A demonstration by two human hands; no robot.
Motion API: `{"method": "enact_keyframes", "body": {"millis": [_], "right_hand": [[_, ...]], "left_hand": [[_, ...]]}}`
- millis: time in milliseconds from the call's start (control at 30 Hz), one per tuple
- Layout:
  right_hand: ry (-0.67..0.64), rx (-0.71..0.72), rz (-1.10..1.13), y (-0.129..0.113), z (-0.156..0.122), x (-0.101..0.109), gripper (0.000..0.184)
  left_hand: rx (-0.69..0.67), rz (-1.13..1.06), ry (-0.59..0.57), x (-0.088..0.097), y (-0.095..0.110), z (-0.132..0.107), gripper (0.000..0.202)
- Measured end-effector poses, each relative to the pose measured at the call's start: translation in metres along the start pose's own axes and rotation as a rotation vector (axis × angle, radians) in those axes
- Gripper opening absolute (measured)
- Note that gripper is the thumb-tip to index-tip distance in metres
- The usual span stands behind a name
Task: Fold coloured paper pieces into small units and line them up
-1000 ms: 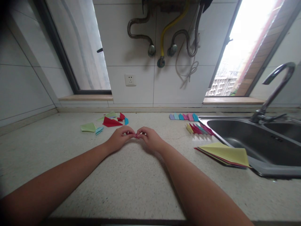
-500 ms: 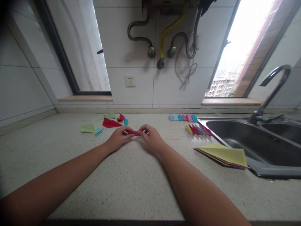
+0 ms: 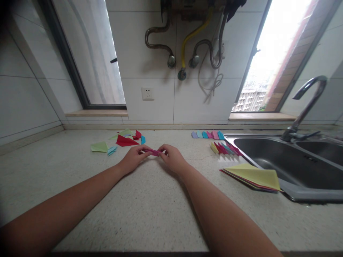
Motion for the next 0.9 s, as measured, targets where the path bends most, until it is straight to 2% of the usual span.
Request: {"method": "enact_keyframes", "body": {"millis": [200, 567, 900], "right_hand": [[-0.036, -0.006, 0.088, -0.007, -0.001, -0.001, 0.020], [-0.079, 0.019, 0.189, -0.005, -0.001, -0.004, 0.009], [-0.073, -0.068, 0.244, -0.002, -0.002, -0.011, 0.021]], "left_hand": [[0.011, -0.029, -0.026, -0.002, 0.000, 0.000, 0.022], [0.070, -0.087, -0.067, -0.005, 0.009, -0.001, 0.016], [0.071, -0.098, -0.077, -0.006, 0.007, 0.000, 0.021]]}}
Point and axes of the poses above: each hand's wrist, its own z-axis towards the middle knuckle, its own x-axis out of the back of the hand, y = z × x, the point moved 4 cm from there along z, towards the middle knuckle, and after that the axes turned 1 degree about y, right-handed, at the moved point
